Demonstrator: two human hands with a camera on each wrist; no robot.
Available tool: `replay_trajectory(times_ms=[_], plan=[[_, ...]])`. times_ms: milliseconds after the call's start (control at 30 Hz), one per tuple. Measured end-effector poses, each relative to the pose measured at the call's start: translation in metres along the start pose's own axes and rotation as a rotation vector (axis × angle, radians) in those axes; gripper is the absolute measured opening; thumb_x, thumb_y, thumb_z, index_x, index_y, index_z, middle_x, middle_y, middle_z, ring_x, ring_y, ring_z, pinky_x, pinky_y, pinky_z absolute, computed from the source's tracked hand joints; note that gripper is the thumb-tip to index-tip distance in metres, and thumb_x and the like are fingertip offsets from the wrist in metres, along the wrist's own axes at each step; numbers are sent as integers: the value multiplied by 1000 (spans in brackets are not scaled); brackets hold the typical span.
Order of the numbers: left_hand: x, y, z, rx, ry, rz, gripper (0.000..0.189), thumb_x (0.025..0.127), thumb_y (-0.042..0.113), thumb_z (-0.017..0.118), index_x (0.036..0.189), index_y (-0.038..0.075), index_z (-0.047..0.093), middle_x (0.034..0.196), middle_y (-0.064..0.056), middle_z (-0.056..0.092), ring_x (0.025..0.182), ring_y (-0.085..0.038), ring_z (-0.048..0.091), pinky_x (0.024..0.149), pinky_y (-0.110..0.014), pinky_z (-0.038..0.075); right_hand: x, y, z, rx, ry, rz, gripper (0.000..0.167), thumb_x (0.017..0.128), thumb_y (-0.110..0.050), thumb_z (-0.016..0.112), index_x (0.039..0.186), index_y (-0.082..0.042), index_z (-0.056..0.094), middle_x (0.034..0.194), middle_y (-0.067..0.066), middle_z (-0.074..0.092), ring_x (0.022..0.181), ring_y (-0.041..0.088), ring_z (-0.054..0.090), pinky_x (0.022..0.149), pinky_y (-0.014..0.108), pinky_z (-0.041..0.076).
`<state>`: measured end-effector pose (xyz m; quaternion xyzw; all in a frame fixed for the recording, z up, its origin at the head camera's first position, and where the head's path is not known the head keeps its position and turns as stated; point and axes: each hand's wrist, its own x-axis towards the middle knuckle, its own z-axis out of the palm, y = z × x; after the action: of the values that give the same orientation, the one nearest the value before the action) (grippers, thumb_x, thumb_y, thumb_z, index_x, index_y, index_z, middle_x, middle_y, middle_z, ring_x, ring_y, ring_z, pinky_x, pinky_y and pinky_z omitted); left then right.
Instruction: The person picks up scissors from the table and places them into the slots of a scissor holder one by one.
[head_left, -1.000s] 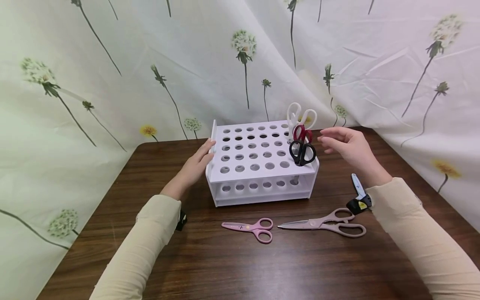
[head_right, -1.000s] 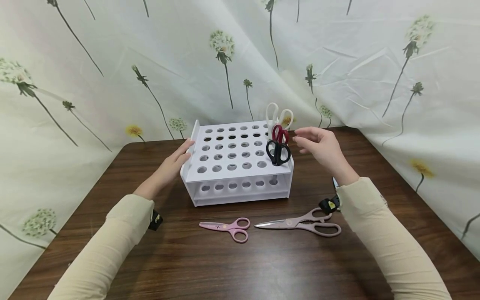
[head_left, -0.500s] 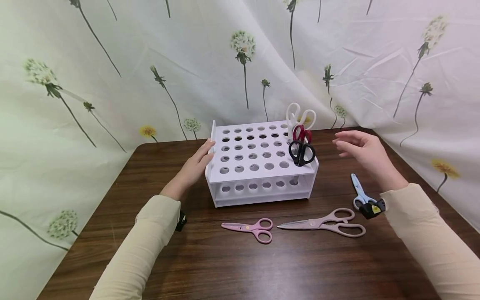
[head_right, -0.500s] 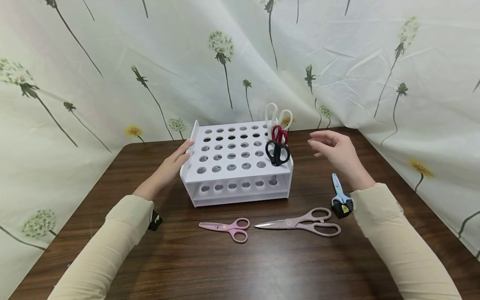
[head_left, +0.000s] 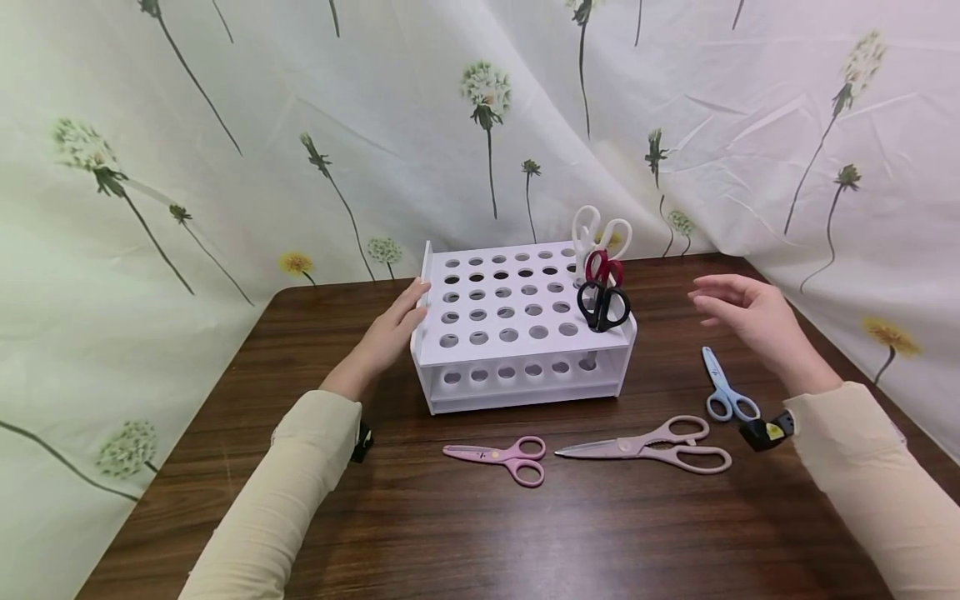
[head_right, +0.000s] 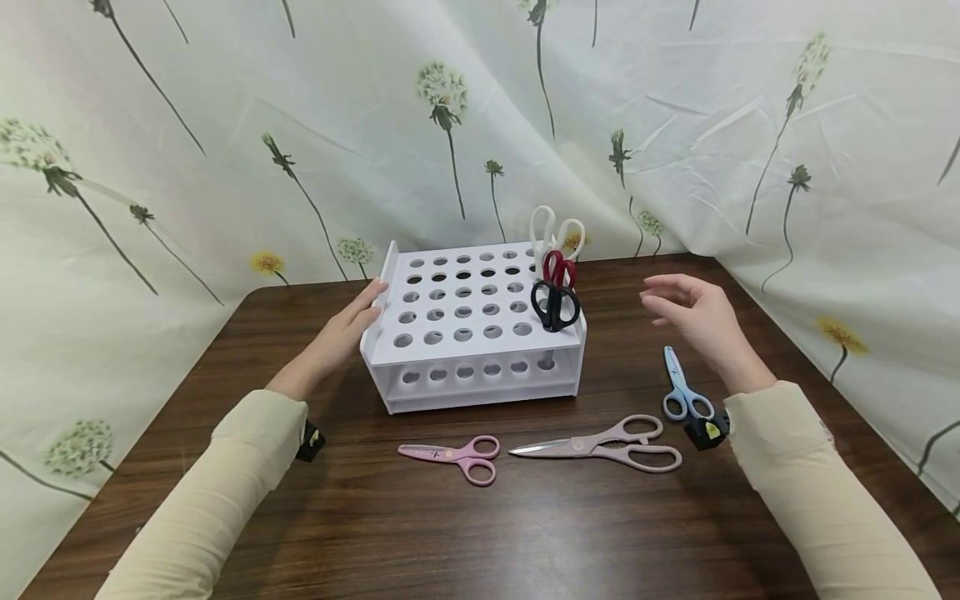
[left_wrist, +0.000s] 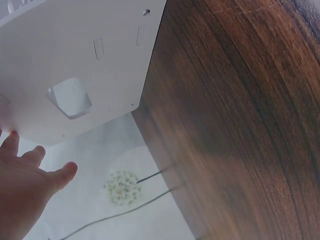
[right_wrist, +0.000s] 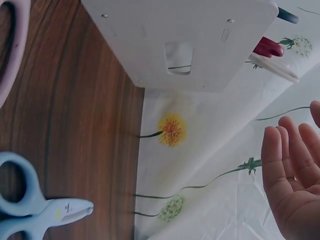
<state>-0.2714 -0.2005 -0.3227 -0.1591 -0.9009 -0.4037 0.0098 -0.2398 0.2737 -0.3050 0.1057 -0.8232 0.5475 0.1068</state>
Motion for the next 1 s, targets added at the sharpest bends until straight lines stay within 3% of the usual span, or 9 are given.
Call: replay_trajectory(times_ms=[367,633,1000], plan=[[0,1,-2,-2,-2,-8,51,99,40,33,147,23,26,153,8,9,137,-19,10,106,-48,15,-10,9,-9,-66,-12,56,39,87,-22,65,117,1,55,92,-18,63,80,2,62,67,22,51],[0,1,-2,-13,-6,-14,51,99,40,34,147,24,26,152,9,9,137,-19,10,106,-48,15,-17,21,-16,-73,-49,36,31,88,-19,64,115,-6,56,94,-18,62,78,2,62,65,22,51],[0,1,-2,-1,-9,-23,52,99,42,33,147,25,25,152,10,8,137,-20,10,106,-50,14,-26,39,-24,-123,-58,108,45,89,-23,63,122,4,50,93,-19,60,79,1,62,67,25,52]])
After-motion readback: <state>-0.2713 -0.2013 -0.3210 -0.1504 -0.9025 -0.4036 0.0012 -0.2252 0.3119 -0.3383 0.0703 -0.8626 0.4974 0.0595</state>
